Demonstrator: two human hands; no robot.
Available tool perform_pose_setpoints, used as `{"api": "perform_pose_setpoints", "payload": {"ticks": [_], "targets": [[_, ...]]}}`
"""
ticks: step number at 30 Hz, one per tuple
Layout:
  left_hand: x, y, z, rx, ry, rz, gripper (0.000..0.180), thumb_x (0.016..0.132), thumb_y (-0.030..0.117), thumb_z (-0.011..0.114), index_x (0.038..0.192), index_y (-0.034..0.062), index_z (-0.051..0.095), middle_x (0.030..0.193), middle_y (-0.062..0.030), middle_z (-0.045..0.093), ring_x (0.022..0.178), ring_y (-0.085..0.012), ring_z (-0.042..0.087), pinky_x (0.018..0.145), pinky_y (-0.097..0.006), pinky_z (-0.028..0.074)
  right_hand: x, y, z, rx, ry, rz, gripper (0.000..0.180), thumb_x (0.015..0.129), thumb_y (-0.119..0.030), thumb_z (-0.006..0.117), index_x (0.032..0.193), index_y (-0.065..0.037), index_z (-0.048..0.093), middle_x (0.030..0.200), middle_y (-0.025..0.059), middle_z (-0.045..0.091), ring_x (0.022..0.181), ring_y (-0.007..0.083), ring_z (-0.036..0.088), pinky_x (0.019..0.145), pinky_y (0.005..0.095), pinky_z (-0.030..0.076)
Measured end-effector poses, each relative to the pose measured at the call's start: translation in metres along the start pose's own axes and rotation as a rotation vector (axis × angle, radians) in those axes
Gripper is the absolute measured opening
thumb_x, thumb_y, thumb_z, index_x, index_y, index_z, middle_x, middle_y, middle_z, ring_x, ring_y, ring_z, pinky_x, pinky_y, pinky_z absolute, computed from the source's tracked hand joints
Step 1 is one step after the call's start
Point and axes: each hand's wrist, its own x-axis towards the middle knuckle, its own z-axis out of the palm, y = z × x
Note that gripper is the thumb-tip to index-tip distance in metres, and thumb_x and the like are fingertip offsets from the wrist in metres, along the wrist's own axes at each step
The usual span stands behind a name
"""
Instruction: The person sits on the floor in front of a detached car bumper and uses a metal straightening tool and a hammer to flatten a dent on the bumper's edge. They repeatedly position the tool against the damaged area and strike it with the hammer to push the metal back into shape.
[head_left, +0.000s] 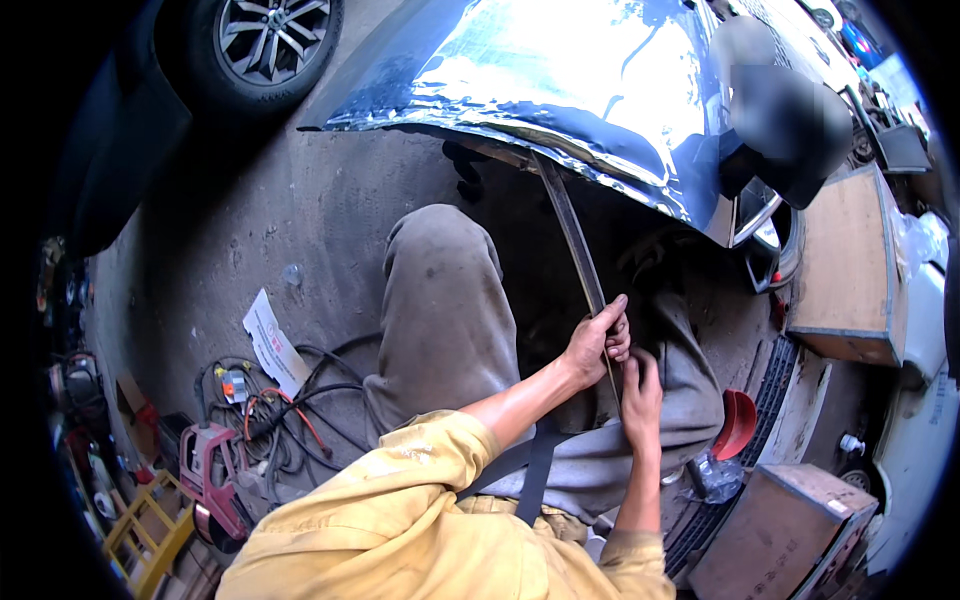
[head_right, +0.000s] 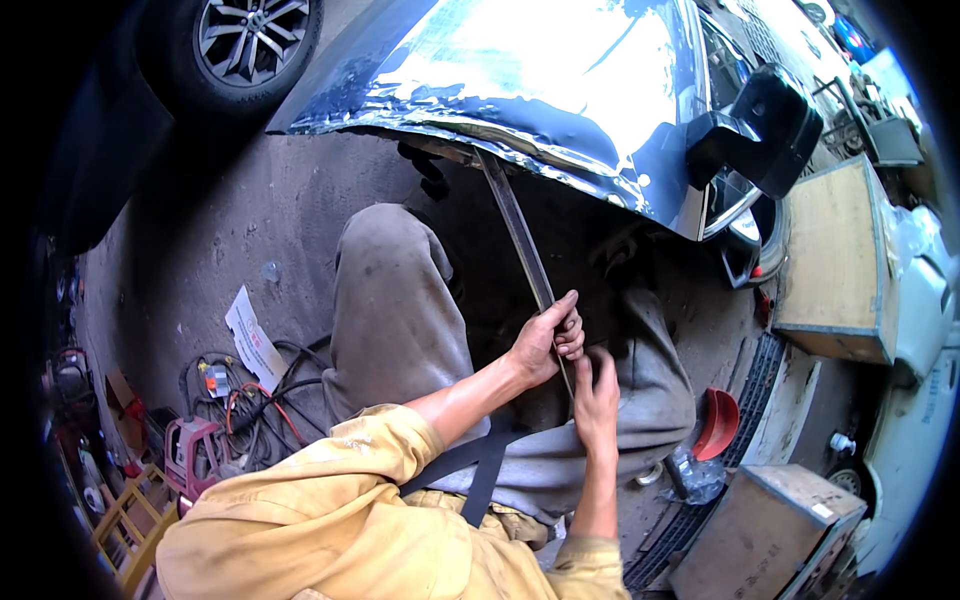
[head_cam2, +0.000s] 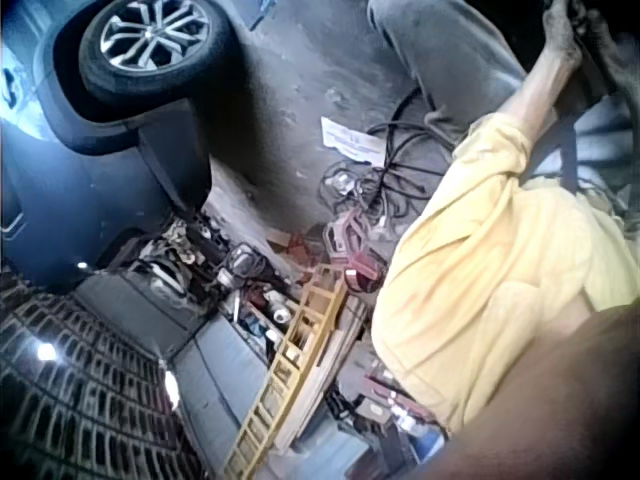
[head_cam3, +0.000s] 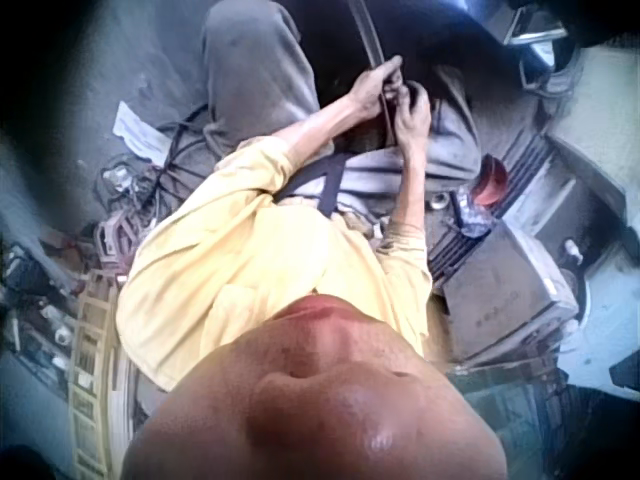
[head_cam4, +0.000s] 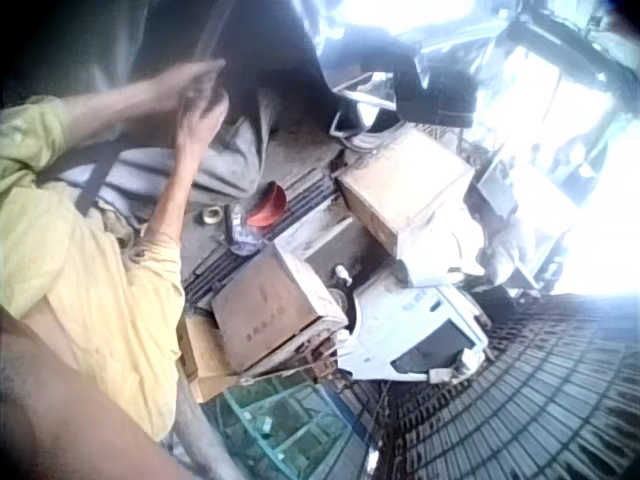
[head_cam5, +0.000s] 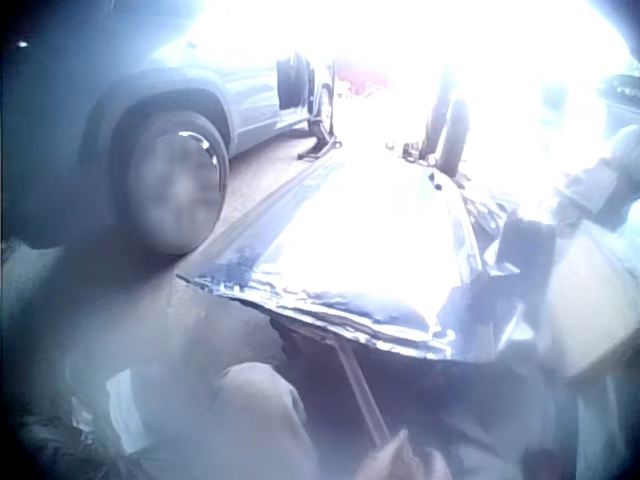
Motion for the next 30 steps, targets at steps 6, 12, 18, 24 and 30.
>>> {"api": "perform_pose_setpoints", "payload": {"ticks": [6, 12, 18, 24, 30], "targets": [[-0.013, 0.013, 0.053, -0.192, -0.099, -0.104, 0.046, 0.104, 0.044, 0.045, 0.071, 0.0127, 0.038, 0.056, 0.0027, 0.027, 0.048, -0.0099, 0.03, 0.052, -0.027, 0.032, -0.045, -0.053, -0.067, -0.348, -0.098, 0.123, 0.03, 0.094, -0.023, 0.066, 0.108, 0.003, 0.06, 0.079, 0.0227, 0.063, 0.07, 0.0385, 0.061, 0.066, 0.0427, 0.048], [-0.015, 0.085, 0.071, 0.146, 0.219, 0.108, 0.036, 0.099, 0.043, 0.056, 0.103, 0.0071, 0.053, 0.078, -0.0052, 0.055, 0.07, -0.0191, 0.058, 0.071, -0.035, 0.051, -0.051, -0.115, -0.092, -0.389, -0.096, 0.065, 0.031, 0.091, -0.019, 0.07, 0.108, 0.005, 0.059, 0.082, 0.0248, 0.064, 0.071, 0.0429, 0.063, 0.064, 0.0444, 0.049], [-0.009, 0.247, 0.033, 0.366, 0.475, 0.381, 0.06, 0.095, 0.052, 0.059, 0.133, 0.0076, 0.047, 0.129, -0.017, 0.054, 0.115, -0.0279, 0.054, 0.096, -0.049, 0.047, -0.037, -0.025, -0.042, -0.338, -0.029, 0.011, 0.024, 0.091, -0.018, 0.069, 0.098, 0.001, 0.058, 0.072, 0.0225, 0.061, 0.063, 0.0426, 0.061, 0.057, 0.0445, 0.046], [-0.002, 0.273, 0.032, 0.214, 0.476, 0.386, 0.047, 0.098, 0.048, 0.056, 0.126, 0.0096, 0.055, 0.123, -0.0111, 0.061, 0.116, -0.0296, 0.057, 0.104, -0.058, 0.041, 0.0, -0.041, -0.055, -0.38, -0.358, 0.245, 0.029, 0.086, -0.021, 0.073, 0.076, 0.0, 0.055, 0.062, 0.0223, 0.057, 0.058, 0.0439, 0.057, 0.054, 0.0447, 0.044], [0.009, 0.259, 0.036, 0.193, 0.545, 0.463, 0.041, 0.1, 0.046, 0.054, 0.124, 0.0129, 0.056, 0.12, -0.0099, 0.062, 0.113, -0.0277, 0.057, 0.102, -0.055, 0.041, 0.0, 0.009, -0.024, -0.377, -0.179, -0.054, 0.02, 0.075, -0.012, 0.071, 0.071, -0.002, 0.053, 0.062, 0.0212, 0.058, 0.06, 0.0433, 0.059, 0.054, 0.0482, 0.045]]}}
